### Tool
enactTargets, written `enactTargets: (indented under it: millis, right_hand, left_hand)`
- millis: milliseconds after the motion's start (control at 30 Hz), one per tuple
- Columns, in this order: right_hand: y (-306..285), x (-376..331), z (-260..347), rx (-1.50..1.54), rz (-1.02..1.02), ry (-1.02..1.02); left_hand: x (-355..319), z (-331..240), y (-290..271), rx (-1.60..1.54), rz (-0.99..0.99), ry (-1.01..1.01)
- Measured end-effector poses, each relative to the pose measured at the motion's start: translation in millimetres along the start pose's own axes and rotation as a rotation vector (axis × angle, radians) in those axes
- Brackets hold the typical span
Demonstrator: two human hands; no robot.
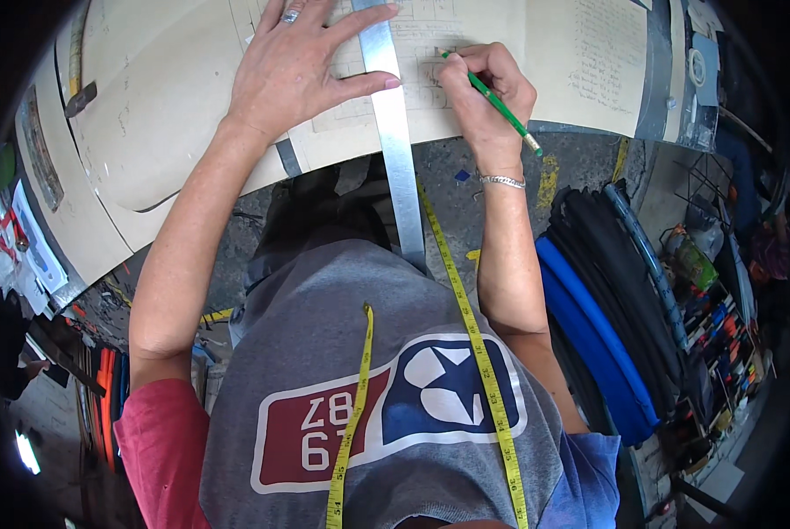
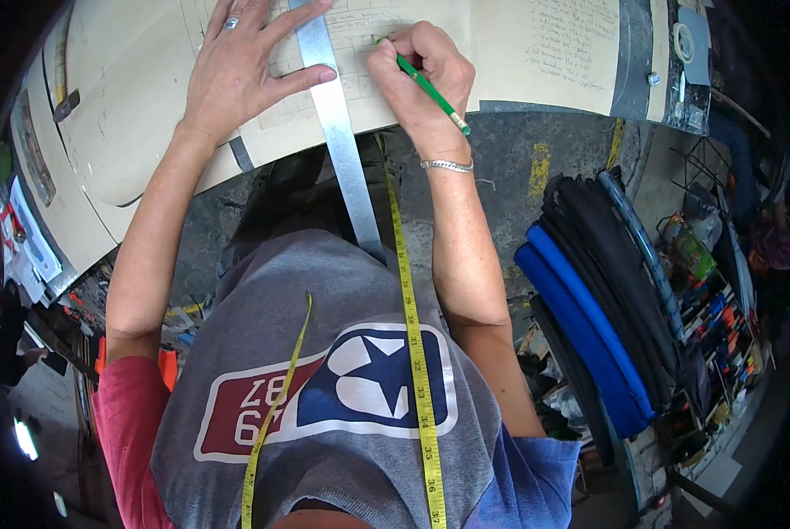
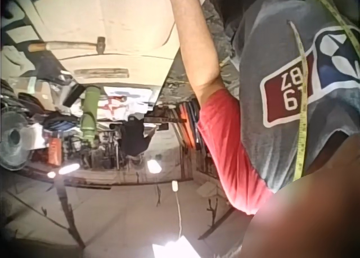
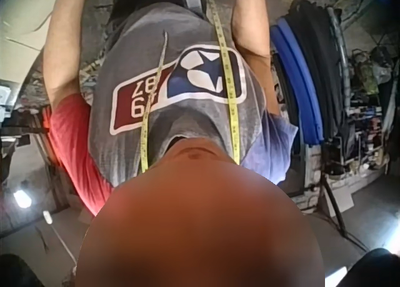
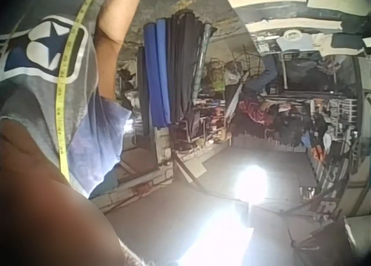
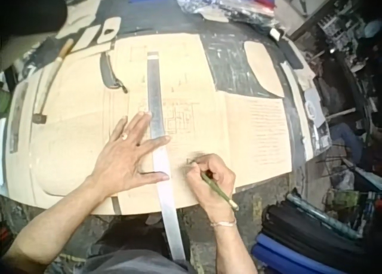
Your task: The recorder is using a ruler and a marking pen to trace patterns on a piece of material for cutting.
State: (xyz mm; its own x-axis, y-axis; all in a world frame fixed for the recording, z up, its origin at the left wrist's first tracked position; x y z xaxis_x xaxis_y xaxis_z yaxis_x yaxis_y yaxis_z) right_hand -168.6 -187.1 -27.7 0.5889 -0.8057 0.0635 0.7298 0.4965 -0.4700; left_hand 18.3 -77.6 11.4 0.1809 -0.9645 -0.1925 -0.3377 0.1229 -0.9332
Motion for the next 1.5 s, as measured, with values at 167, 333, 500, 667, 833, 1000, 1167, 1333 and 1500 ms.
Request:
enactTargets:
  millis: [167, 333, 500, 667, 833, 1000, 1167, 1333, 1500]
  right_hand:
    - [0.0, 0.6, 1.5, -0.067, 0.018, -0.053]
    - [1.2, 0.8, -1.7, -0.041, -0.011, -0.04]
    - [-1.0, 0.1, 1.1, -0.069, 0.003, -0.054]
    - [-7.0, 0.0, -1.0, -0.054, -0.051, 0.02]
    - [-7.3, 0.9, -0.5, -0.063, -0.031, -0.019]
    - [-7.2, 1.6, -1.1, -0.11, -0.028, -0.04]
    - [-6.1, 0.6, -4.0, -0.07, -0.069, -0.055]
    - [-7.1, 0.5, -2.5, -0.061, -0.026, -0.028]
    - [-9.5, 1.7, -6.1, -0.016, -0.067, 0.033]
  left_hand:
    - [-2.1, 4.8, 6.2, -0.018, -0.047, 0.022]
    - [-1.4, 3.1, 6.0, -0.017, -0.048, 0.026]
    - [-1.2, 2.2, 3.9, -0.022, -0.048, 0.017]
    - [-2.3, 4.6, 8.9, -0.01, -0.074, 0.034]
    - [-1.7, 3.0, 6.4, 0.009, -0.027, 0.004]
    - [-1.0, 1.9, 6.3, 0.021, -0.025, -0.001]
    - [-1.2, 0.9, 6.2, 0.022, -0.03, 0.008]
    - [0.3, -0.4, 2.5, 0.021, 0.004, -0.017]
    - [-2.0, 2.8, 8.1, -0.01, -0.102, 0.041]
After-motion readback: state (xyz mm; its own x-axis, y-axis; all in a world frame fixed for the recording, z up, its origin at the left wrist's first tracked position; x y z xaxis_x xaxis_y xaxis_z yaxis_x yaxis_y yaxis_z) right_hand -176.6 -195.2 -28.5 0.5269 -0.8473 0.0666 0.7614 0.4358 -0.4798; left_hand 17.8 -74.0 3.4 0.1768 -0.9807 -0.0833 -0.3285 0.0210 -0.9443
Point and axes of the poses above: each hand's wrist, its own x-axis towards the middle knuckle, its own y-axis out of the palm, z = x × y, the point moved 3 cm from there along x, towards the middle knuckle, and after that the axes turned 4 degrees about y, right-handed, at the moved point
